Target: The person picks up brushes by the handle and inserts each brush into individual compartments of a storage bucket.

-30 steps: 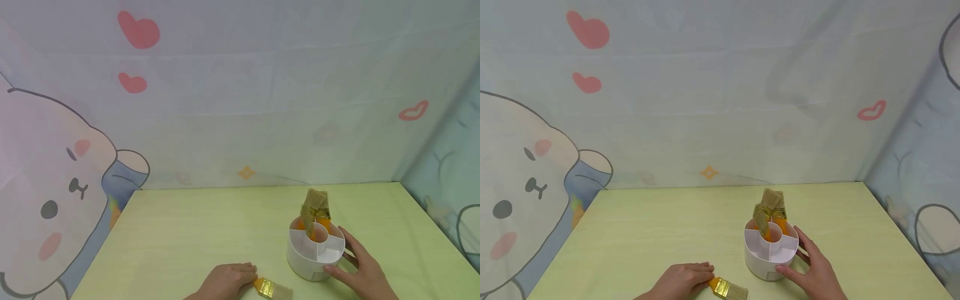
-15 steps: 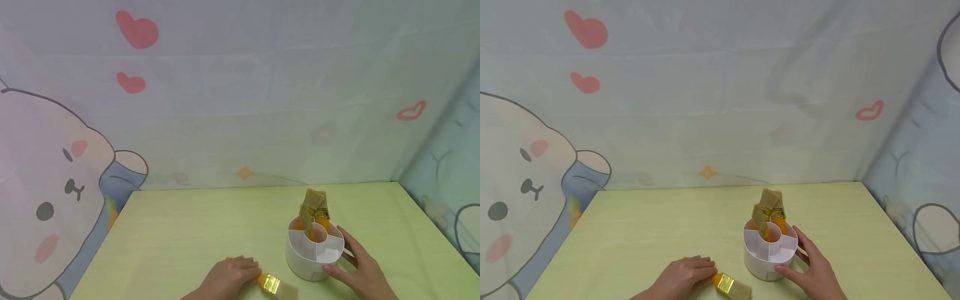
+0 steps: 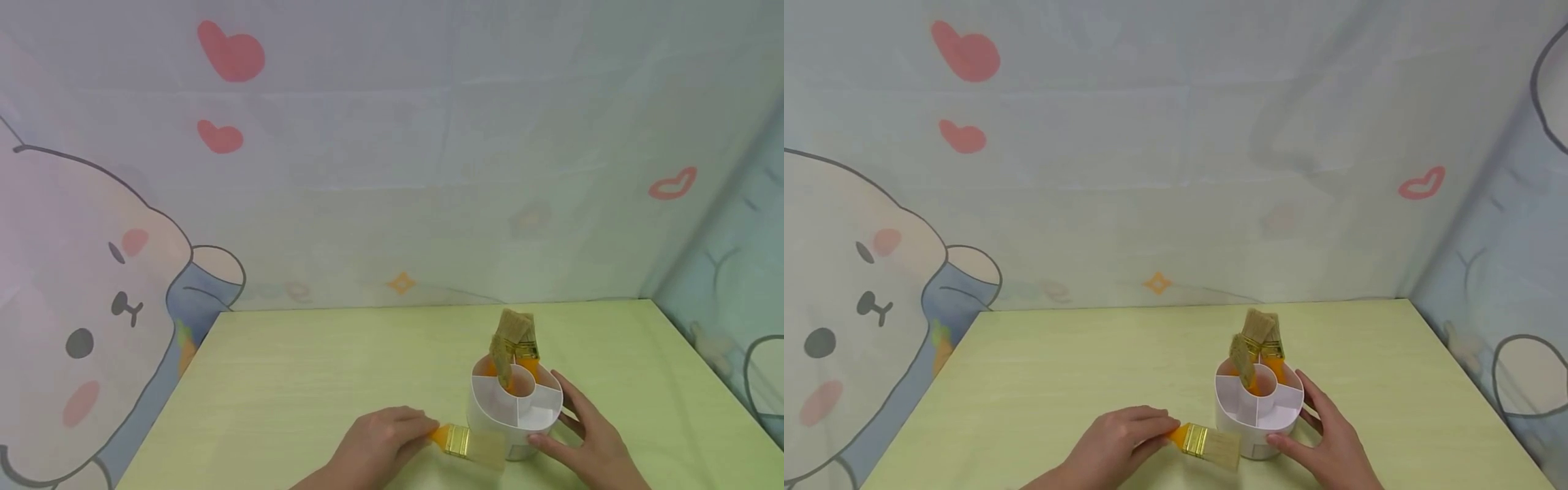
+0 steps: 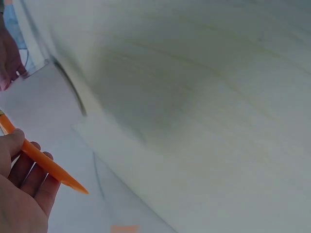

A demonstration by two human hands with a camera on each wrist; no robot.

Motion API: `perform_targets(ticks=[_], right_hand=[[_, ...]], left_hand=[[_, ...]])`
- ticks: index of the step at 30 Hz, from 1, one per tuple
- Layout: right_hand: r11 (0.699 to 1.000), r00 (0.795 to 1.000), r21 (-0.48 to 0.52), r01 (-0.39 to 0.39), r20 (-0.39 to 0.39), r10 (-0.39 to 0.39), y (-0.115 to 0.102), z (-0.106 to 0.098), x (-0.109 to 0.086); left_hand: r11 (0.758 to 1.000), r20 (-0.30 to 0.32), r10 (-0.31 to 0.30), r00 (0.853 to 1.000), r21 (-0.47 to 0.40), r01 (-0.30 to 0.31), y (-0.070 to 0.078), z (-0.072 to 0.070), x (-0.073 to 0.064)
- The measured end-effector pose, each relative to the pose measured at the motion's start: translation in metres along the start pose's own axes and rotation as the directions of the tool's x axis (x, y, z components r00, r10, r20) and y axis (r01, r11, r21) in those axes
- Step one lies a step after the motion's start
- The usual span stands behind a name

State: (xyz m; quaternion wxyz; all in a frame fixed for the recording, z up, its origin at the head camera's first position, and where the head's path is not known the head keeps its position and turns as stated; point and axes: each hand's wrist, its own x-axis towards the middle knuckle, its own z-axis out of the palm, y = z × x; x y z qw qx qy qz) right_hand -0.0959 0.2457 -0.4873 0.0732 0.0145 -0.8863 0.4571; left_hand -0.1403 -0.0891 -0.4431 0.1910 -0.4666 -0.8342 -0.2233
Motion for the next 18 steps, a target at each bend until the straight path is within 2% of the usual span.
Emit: perform_targets(ticks=[5, 9, 14, 18], right_hand=[[0.994, 0.995, 0.051, -0.093, 0.047, 0.09, -0.003, -0.001, 0.0], [0.985, 0.986, 0.074, -0.154, 0.082, 0.148, -0.006, -0.003, 0.0], [0.984, 0.985, 0.08, -0.16, 0.081, 0.154, -0.007, -0.003, 0.0], [0.987, 0.987, 0.066, -0.147, 0.075, 0.142, -0.006, -0.003, 0.001]], left_hand=[[0.997, -0.041, -0.045, 0.998, -0.072, 0.042, 0.006, -0.003, 0.007], [0.978, -0.04, -0.112, 0.993, -0.179, 0.103, 0.01, -0.006, 0.016], [0.916, -0.007, -0.248, 0.969, -0.326, 0.233, 0.018, -0.011, 0.029], [0.875, -0.044, -0.312, 0.949, -0.402, 0.269, 0.024, -0.01, 0.039]])
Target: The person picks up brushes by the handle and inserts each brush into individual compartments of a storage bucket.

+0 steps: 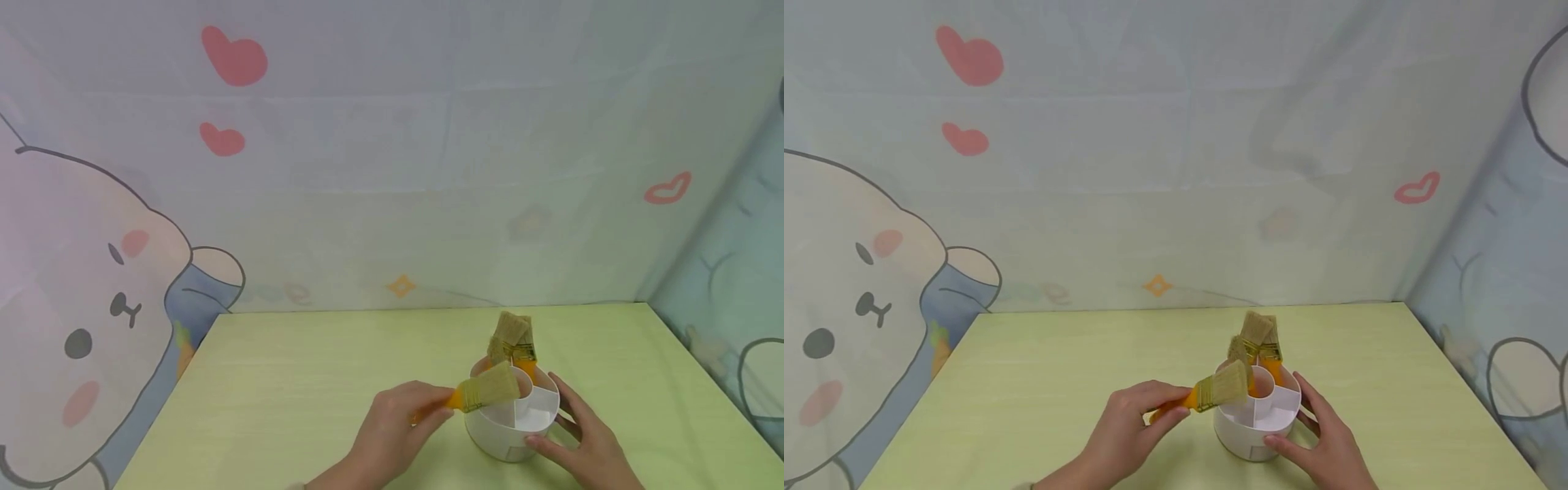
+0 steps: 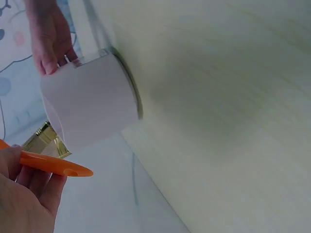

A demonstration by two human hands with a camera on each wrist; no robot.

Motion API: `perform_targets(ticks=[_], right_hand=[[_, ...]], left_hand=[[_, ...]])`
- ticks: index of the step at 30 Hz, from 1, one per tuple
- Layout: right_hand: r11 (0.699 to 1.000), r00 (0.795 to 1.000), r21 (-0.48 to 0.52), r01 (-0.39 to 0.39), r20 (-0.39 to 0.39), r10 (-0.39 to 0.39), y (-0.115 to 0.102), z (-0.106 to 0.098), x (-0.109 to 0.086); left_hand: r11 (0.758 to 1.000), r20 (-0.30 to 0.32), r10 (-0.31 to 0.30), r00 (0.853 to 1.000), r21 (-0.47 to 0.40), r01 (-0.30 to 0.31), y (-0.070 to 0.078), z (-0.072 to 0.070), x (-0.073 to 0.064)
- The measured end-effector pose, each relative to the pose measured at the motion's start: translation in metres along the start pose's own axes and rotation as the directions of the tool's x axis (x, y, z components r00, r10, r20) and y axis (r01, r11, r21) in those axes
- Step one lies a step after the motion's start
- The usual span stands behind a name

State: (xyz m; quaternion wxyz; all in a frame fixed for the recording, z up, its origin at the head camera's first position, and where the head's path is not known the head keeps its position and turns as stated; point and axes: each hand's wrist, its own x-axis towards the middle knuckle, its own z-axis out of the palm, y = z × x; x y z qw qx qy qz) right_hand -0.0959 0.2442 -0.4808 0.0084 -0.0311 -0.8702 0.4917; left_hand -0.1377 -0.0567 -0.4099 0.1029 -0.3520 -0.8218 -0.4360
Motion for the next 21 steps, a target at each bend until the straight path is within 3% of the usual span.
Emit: perform_targets(ticks=[4, 8, 14, 17, 21], right_hand=[[0.998, 0.998, -0.026, 0.054, -0.029, -0.055, 0.001, 0.001, 0.001], [0.992, 0.991, -0.057, 0.116, -0.067, -0.12, 0.004, 0.003, 0.001], [0.986, 0.983, -0.056, 0.16, -0.081, -0.164, 0.005, 0.004, 0.002], [0.988, 0.985, -0.054, 0.146, -0.08, -0.15, 0.003, 0.003, 0.002], [0.999, 0.998, -0.015, 0.051, -0.048, -0.051, -0.002, 0.002, 0.002]], left_hand=[[0.995, -0.046, -0.048, 0.998, -0.085, 0.044, 0.005, 0.009, 0.006], [0.986, -0.1, -0.042, 0.994, -0.166, 0.025, 0.009, 0.019, 0.014], [0.953, -0.175, -0.067, 0.982, -0.302, 0.012, 0.016, 0.034, 0.028], [0.95, -0.203, -0.06, 0.977, -0.313, -0.007, 0.018, 0.041, 0.036], [0.939, -0.225, -0.098, 0.969, -0.345, 0.015, 0.019, 0.049, 0.042]])
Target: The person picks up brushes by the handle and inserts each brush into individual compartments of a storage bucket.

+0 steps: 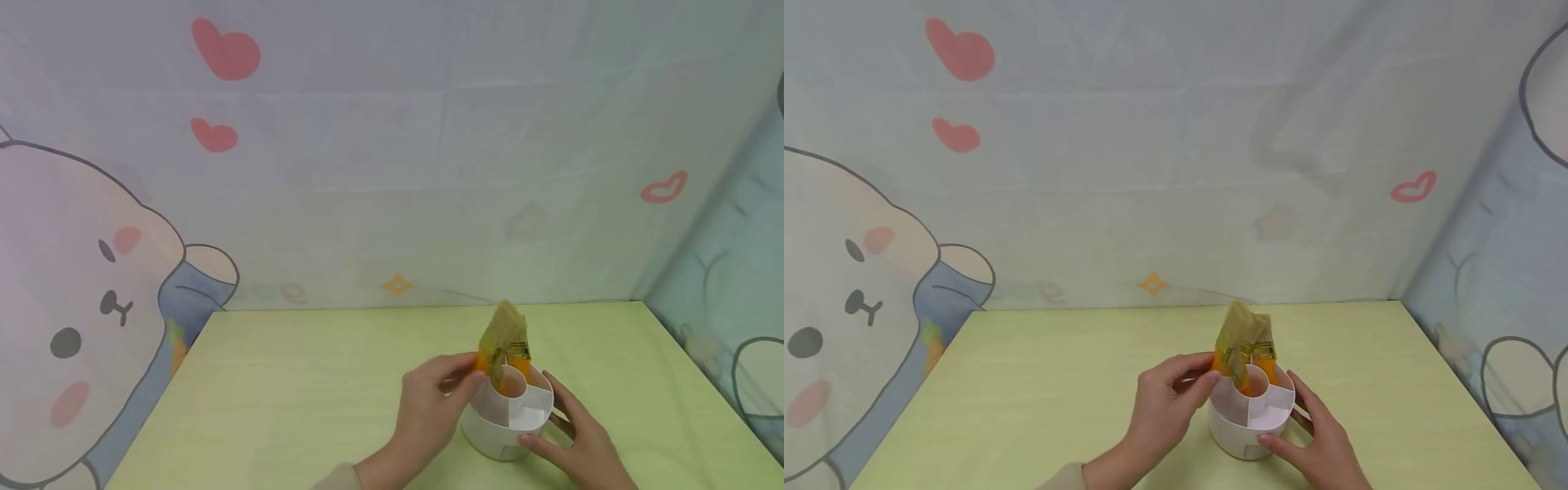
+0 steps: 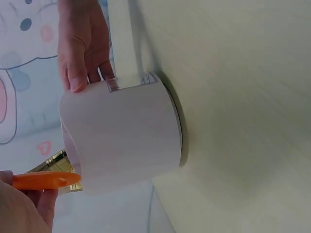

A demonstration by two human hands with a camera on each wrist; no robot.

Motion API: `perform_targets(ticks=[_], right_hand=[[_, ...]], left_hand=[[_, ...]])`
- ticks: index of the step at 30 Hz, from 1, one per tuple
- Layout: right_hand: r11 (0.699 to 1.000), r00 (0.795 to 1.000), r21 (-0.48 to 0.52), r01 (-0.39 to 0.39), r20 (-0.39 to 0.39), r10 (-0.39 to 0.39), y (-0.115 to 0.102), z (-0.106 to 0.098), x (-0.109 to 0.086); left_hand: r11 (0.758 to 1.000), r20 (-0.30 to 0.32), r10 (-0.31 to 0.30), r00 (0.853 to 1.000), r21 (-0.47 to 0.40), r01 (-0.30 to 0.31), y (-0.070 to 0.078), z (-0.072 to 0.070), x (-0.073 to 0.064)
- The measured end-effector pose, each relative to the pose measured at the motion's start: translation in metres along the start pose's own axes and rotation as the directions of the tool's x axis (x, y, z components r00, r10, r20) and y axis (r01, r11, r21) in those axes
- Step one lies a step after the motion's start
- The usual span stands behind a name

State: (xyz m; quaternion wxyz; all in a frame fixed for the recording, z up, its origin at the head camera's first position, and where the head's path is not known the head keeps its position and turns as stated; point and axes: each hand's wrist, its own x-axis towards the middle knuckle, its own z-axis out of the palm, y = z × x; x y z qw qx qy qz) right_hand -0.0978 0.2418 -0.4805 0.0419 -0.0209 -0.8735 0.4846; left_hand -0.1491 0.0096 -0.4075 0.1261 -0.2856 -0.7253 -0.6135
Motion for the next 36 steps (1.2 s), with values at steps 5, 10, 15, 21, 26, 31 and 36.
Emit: perform_targets(ticks=[5, 10, 15, 21, 26, 31, 36], right_hand=[[1.0, 1.0, 0.005, 0.022, 0.005, -0.022, 0.0, -0.001, 0.0], [0.998, 0.998, 0.044, -0.047, 0.043, 0.045, -0.002, -0.002, -0.002], [0.995, 0.995, 0.053, -0.08, 0.059, 0.077, -0.004, -0.002, -0.002], [0.997, 0.997, 0.049, -0.056, 0.048, 0.054, -0.003, -0.001, -0.002], [1.0, 1.0, 0.015, -0.019, 0.015, 0.019, -0.001, -0.001, -0.001], [0.997, 0.997, -0.03, 0.067, -0.032, -0.068, 0.003, 0.001, 0.0], [0.996, 0.995, -0.029, 0.087, -0.038, -0.089, 0.004, 0.002, 0.0]], left_hand=[[0.992, -0.026, -0.082, 0.996, -0.103, 0.079, -0.003, 0.01, 0.0], [0.985, -0.041, -0.082, 0.996, -0.153, 0.075, -0.003, 0.016, -0.002], [0.973, -0.051, -0.127, 0.991, -0.201, 0.114, 0.0, 0.017, -0.001], [0.965, -0.073, -0.143, 0.987, -0.23, 0.123, -0.001, 0.021, 0.004], [0.992, -0.091, -0.07, 0.993, -0.112, 0.06, -0.01, 0.026, -0.005], [0.991, -0.076, 0.124, 0.989, 0.057, -0.12, -0.02, 0.024, -0.011], [0.952, -0.022, 0.215, 0.976, 0.226, -0.205, -0.025, 0.022, -0.017]])
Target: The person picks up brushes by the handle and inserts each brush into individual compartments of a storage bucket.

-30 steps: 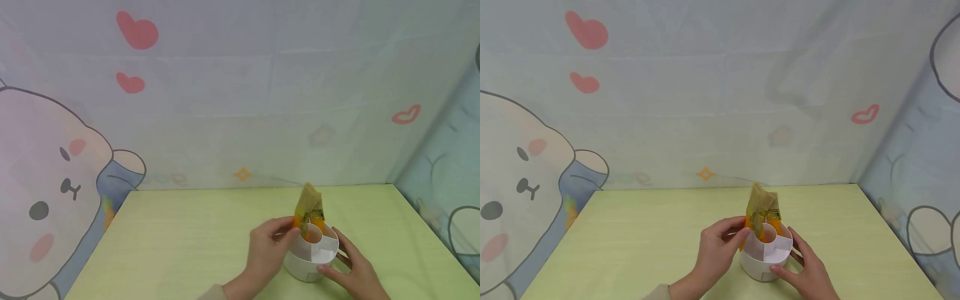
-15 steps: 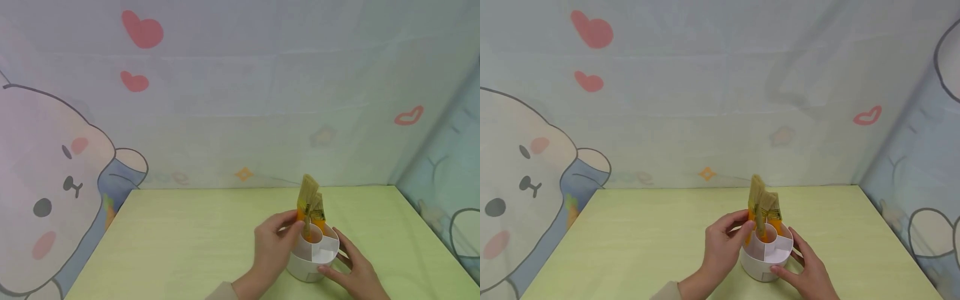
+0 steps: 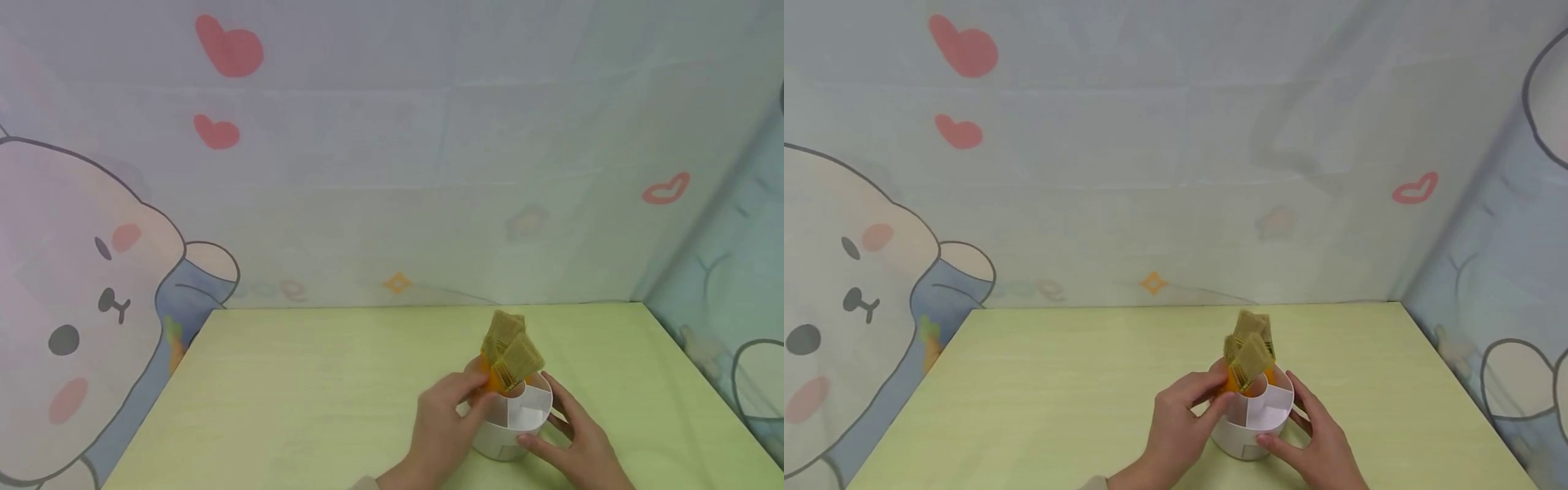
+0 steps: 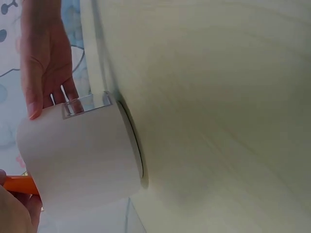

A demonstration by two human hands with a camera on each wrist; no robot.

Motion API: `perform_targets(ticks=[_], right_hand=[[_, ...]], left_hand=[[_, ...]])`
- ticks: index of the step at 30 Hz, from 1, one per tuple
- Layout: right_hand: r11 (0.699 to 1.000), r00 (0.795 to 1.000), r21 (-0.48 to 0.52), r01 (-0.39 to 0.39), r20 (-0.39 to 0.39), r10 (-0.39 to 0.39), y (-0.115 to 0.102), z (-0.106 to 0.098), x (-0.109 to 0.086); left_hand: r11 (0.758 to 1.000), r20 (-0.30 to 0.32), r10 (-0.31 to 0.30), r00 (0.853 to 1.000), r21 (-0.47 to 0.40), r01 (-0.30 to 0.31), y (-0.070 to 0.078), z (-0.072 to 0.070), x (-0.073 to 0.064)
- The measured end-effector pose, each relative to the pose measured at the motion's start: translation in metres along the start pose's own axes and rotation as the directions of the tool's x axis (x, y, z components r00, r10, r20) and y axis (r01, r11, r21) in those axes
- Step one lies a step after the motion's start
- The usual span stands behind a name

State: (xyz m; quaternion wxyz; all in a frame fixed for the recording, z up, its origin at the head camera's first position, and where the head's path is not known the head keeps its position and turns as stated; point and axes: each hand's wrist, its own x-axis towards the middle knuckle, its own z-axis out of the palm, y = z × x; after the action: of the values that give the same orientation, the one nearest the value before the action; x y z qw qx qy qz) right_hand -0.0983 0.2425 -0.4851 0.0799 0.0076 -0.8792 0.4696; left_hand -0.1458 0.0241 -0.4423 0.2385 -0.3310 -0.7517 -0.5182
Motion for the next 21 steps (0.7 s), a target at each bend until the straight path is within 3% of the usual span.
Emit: perform_targets(ticks=[9, 13, 21], right_hand=[[0.997, 0.997, 0.01, -0.071, 0.022, 0.07, -0.0036, 0.0003, 0.0004], [0.996, 0.996, 0.023, -0.088, 0.033, 0.087, -0.0036, 0.0003, 0.0026], [0.981, 0.979, 0.045, -0.187, 0.091, 0.182, -0.0061, -0.0038, 0.0009]], left_hand=[[0.966, 0.012, 0.154, 0.988, 0.21, -0.153, -0.0023, -0.0018, -0.0047], [0.952, 0.027, 0.178, 0.984, 0.248, -0.179, -0.0027, -0.0018, -0.0059], [0.882, 0.032, 0.291, 0.956, 0.378, -0.281, -0.005, 0.0009, -0.0056]])
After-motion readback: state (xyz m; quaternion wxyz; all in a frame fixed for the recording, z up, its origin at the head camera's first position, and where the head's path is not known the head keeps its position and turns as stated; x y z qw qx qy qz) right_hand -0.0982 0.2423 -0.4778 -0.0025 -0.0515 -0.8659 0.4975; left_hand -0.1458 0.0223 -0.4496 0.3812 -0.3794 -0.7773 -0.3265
